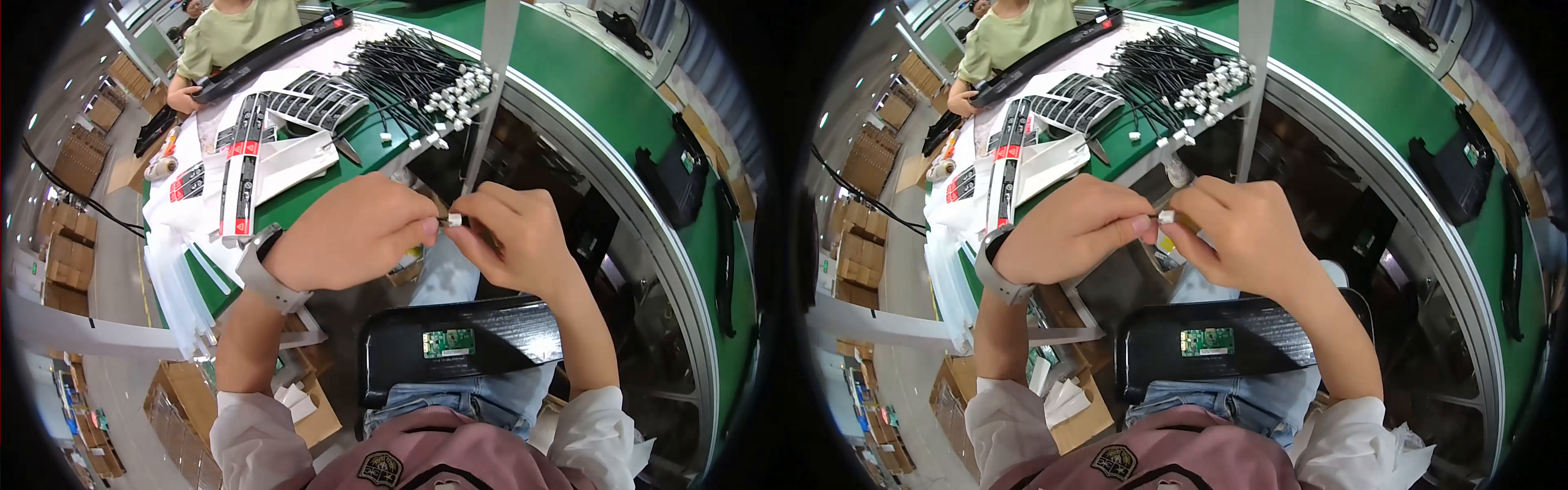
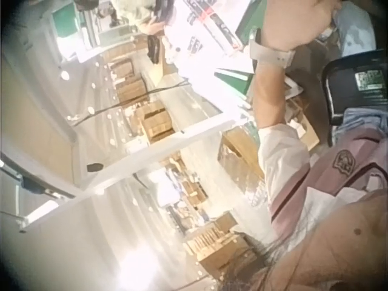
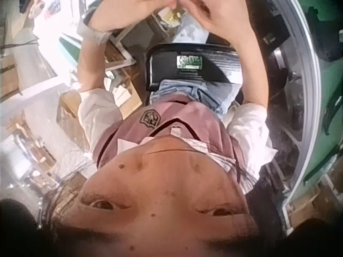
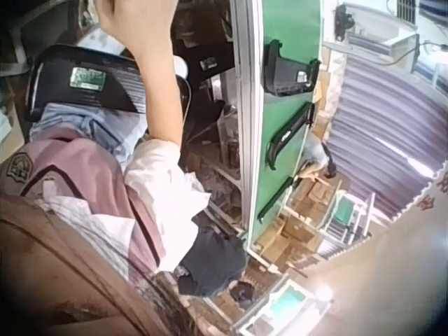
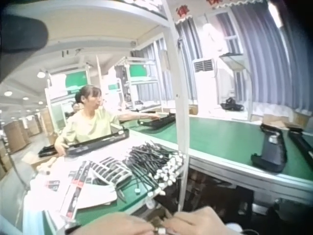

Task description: Assembling plastic components by attaching PCBs and applying warning labels on an assembly line.

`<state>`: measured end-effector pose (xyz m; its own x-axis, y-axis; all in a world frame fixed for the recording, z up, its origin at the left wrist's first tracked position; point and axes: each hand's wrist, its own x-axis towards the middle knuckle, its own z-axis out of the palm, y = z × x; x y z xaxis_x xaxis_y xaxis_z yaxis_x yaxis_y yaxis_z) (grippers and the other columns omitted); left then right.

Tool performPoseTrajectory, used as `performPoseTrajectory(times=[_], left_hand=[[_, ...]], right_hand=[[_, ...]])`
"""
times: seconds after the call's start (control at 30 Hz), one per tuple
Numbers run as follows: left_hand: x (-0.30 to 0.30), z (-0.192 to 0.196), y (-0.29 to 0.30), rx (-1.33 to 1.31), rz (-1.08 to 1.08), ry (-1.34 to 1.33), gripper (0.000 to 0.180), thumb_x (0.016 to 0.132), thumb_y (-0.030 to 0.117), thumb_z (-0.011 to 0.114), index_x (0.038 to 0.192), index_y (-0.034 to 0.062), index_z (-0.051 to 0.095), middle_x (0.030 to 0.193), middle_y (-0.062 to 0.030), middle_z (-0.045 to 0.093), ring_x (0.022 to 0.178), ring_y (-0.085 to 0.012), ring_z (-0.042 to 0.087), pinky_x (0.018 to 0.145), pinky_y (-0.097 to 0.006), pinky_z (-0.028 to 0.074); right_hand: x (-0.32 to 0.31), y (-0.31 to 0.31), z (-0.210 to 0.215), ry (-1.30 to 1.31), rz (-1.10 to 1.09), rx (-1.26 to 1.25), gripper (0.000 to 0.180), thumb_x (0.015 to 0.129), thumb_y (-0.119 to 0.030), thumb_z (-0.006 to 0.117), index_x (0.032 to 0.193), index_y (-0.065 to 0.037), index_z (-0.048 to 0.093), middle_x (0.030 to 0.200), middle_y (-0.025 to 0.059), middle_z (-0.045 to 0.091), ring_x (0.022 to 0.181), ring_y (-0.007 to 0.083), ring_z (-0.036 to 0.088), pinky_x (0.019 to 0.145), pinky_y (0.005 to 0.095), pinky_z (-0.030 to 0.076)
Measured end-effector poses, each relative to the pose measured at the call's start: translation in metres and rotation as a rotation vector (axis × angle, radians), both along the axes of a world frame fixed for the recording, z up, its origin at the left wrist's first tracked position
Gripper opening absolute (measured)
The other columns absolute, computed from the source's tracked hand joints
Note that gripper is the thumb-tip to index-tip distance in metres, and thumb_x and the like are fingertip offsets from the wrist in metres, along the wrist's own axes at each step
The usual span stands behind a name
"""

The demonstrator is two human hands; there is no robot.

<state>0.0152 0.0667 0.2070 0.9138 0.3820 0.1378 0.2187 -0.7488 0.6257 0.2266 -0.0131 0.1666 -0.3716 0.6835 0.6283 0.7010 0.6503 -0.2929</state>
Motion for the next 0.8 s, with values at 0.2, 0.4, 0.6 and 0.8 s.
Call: performPoseTrajectory(times=[0.2, 0.4, 0.6, 0.8], left_hand=[[0.021, -0.014, -0.031, 0.147, -0.079, 0.178, 0.016, 0.091, 0.014, 0.057, 0.093, 0.0006, 0.065, 0.078, -0.0141, 0.061, 0.076, -0.0349, 0.062, 0.067, -0.041, 0.048], [0.032, -0.062, -0.083, 0.483, -0.014, -0.199, 0.032, 0.077, 0.007, 0.065, 0.109, 0.0003, 0.066, 0.081, -0.0082, 0.057, 0.067, -0.0244, 0.060, 0.052, -0.033, 0.047], [0.017, -0.140, -0.116, 0.610, -0.014, -0.113, 0.036, 0.070, 0.005, 0.066, 0.105, -0.0039, 0.066, 0.074, -0.0031, 0.050, 0.061, -0.0153, 0.055, 0.046, -0.028, 0.041], [-0.034, -0.210, -0.103, 0.176, 0.264, 0.151, 0.014, 0.079, 0.016, 0.072, 0.089, 0.0082, 0.070, 0.073, -0.0070, 0.057, 0.064, -0.0275, 0.061, 0.053, -0.037, 0.047]], right_hand=[[0.009, -0.047, -0.016, 0.012, -0.049, -0.022, 0.014, 0.078, -0.010, 0.072, 0.078, -0.003, 0.060, 0.069, 0.0085, 0.059, 0.052, 0.0258, 0.058, 0.046, 0.0319, 0.043], [-0.003, -0.086, -0.048, 0.472, -0.143, -0.329, 0.016, 0.076, -0.003, 0.068, 0.066, 0.002, 0.056, 0.055, 0.0127, 0.052, 0.046, 0.0281, 0.055, 0.043, 0.0340, 0.040], [-0.033, -0.126, -0.117, 0.269, -0.352, -0.402, 0.014, 0.078, -0.009, 0.071, 0.071, -0.002, 0.061, 0.061, 0.0128, 0.059, 0.051, 0.0320, 0.058, 0.046, 0.0397, 0.046], [-0.018, -0.143, -0.178, 0.299, -0.532, -0.671, 0.011, 0.085, -0.014, 0.068, 0.087, -0.004, 0.065, 0.077, 0.0154, 0.066, 0.062, 0.0354, 0.064, 0.055, 0.0435, 0.051]])
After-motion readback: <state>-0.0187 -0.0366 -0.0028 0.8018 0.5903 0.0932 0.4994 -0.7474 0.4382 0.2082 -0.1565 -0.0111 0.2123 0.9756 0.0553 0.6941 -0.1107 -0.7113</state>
